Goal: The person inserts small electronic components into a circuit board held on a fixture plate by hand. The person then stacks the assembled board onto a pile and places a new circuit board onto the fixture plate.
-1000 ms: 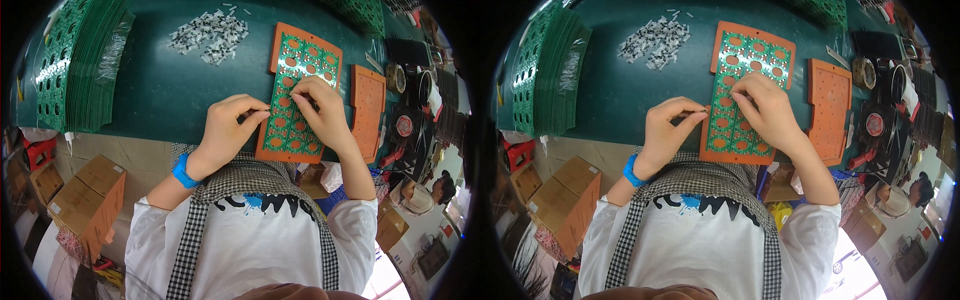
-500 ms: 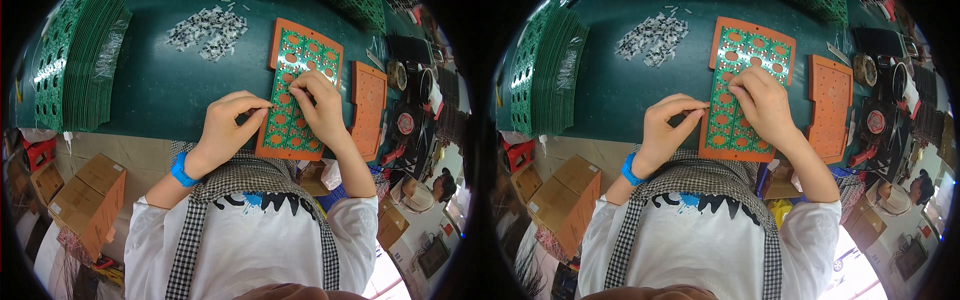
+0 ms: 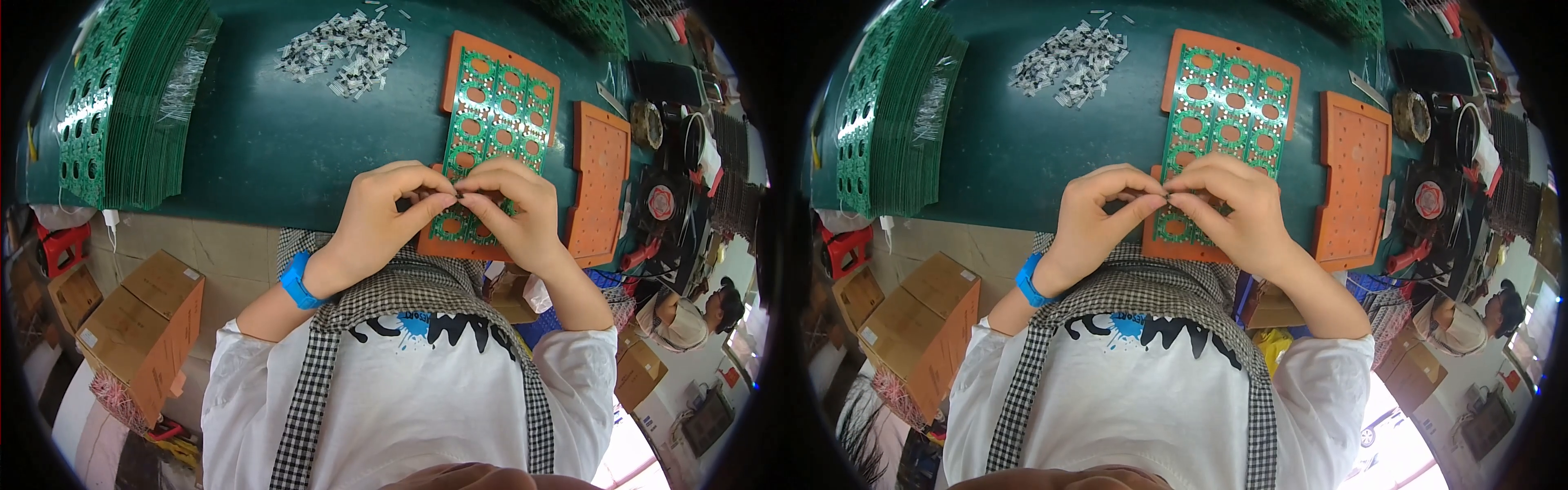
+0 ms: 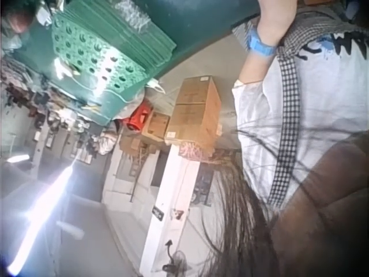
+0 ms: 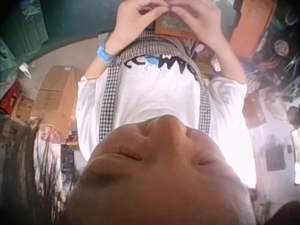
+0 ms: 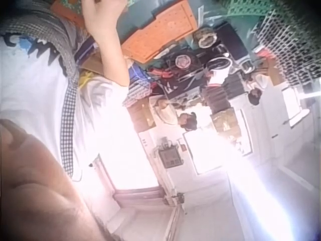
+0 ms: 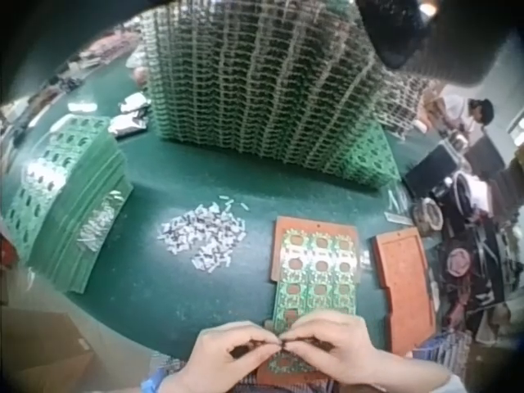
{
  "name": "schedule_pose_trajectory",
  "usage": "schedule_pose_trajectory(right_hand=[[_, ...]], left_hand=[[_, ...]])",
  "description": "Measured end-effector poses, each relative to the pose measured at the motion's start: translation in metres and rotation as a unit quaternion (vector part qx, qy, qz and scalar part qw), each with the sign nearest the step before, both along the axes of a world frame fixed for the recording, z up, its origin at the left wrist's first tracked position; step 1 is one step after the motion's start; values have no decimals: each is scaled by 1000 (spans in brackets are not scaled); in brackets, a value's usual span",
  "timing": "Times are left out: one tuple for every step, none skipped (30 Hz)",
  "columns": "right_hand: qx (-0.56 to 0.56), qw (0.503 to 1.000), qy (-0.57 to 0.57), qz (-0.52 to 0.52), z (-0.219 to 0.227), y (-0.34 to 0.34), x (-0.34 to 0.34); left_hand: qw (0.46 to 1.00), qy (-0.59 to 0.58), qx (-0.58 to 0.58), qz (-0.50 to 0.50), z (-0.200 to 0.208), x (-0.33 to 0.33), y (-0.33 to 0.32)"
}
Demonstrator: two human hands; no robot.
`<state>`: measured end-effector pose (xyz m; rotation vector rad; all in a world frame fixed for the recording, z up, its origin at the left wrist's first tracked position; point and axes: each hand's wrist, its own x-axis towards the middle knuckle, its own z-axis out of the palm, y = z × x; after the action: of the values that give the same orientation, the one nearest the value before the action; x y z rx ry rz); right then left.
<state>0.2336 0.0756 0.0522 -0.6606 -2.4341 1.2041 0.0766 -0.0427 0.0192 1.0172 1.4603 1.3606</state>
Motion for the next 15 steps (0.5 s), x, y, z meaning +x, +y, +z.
schedule_pose_trajectory(right_hand=[[-66, 998, -12, 13, -1, 2, 3], [-132, 991, -24, 26, -1, 4, 5], [-133, 991, -23, 25, -1, 3, 6], [-143, 989, -17, 27, 1, 1, 7], [-153, 988, -12, 29, 1, 1, 8], [-153, 988, -12, 29, 2, 2, 8], [-178, 983, -25, 44, 2, 4, 8], [-202, 977, -39, 60, 2, 7, 8], [-285, 958, -26, -4, -1, 9, 10], [-364, 929, -14, -68, -5, 11, 11], [-232, 967, -46, -89, -9, 12, 11], [-233, 967, -46, -89, -8, 11, 9], [-103, 992, -55, -42, -6, 10, 6], [30, 998, -63, 5, -6, 9, 3], [59, 997, -55, 11, -6, 8, 1]], left_hand=[[999, 33, 6, -24, 2, 0, -1], [999, 33, 6, -25, 3, 0, -1], [999, 47, 9, -19, 3, 2, -2], [998, 60, 13, -13, 3, 3, -2], [998, 60, 12, -13, 1, 4, -2], [994, 103, 42, -19, -1, 4, -2], [987, 144, 71, -25, -3, 4, -2], [987, 144, 71, -25, -3, 3, -1], [981, 175, 87, -8, -4, 3, -1], [973, 207, 102, 8, -5, 2, 0], [973, 206, 102, 8, -3, 0, -1], [982, 183, 50, 23, 0, -4, 0], [987, 159, -1, 37, 1, -7, 0], [987, 159, -2, 36, -1, -7, 1], [988, 145, 5, 56, -4, -8, 1]])
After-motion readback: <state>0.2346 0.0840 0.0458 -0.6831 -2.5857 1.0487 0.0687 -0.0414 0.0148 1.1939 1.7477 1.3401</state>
